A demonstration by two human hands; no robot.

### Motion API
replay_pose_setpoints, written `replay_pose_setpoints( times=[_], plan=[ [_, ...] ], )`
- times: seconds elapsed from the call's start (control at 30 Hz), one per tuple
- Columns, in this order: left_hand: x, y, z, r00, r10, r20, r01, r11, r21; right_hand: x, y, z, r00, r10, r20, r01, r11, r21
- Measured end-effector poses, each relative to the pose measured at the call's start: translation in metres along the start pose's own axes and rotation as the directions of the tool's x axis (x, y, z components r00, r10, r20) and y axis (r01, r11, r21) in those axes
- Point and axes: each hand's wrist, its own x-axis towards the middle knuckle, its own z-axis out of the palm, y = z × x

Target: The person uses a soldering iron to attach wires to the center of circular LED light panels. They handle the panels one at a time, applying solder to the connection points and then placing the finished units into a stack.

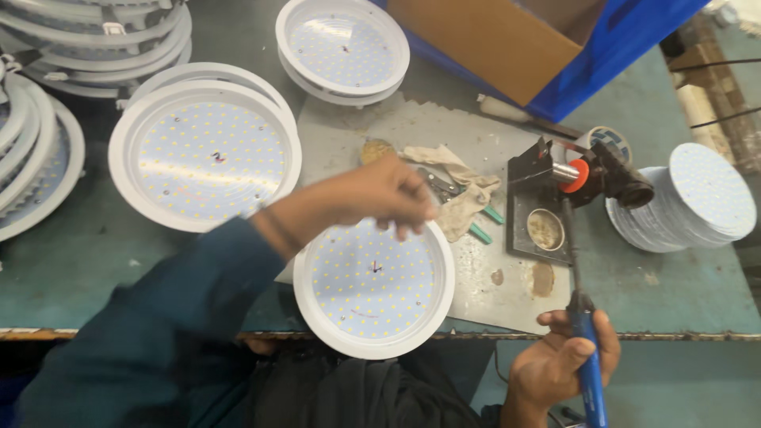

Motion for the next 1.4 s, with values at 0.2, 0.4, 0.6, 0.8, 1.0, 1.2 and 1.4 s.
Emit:
replay_pose_setpoints(
  times=[0.2,0.4,0.6,0.8,1.0,1.2,1.4],
  plan=[
    [-0.051,-0.01,0.009,0.974,-0.033,-0.224,0.063,0.99,0.129,0.003,-0.004,0.012,0.999,-0.043,0.008,0.043,0.999,0.022],
    [-0.073,-0.013,0.018,0.952,-0.107,-0.285,0.096,0.994,-0.053,0.002,-0.013,0.013,0.995,-0.091,0.035,0.09,0.995,0.036],
    [-0.084,-0.037,0.03,0.952,-0.072,-0.297,0.093,0.994,0.056,0.004,-0.016,0.002,0.995,-0.094,0.024,0.094,0.995,0.017],
    [-0.087,-0.045,0.045,0.898,0.164,-0.407,0.029,0.903,0.428,0.005,-0.022,0.008,0.971,0.003,0.24,-0.027,0.995,0.097],
    [-0.086,-0.051,0.057,0.852,0.133,-0.505,0.126,0.886,0.447,-0.004,-0.025,0.022,0.952,0.156,0.264,-0.143,0.987,-0.07],
    [-0.088,-0.063,0.072,0.794,0.223,-0.565,0.064,0.894,0.443,-0.007,-0.026,0.026,0.913,0.215,0.348,-0.21,0.976,-0.051],
    [-0.088,-0.067,0.074,0.758,0.261,-0.598,-0.024,0.927,0.375,-0.009,-0.028,0.029,0.906,0.224,0.358,-0.219,0.974,-0.055]
  ],
)
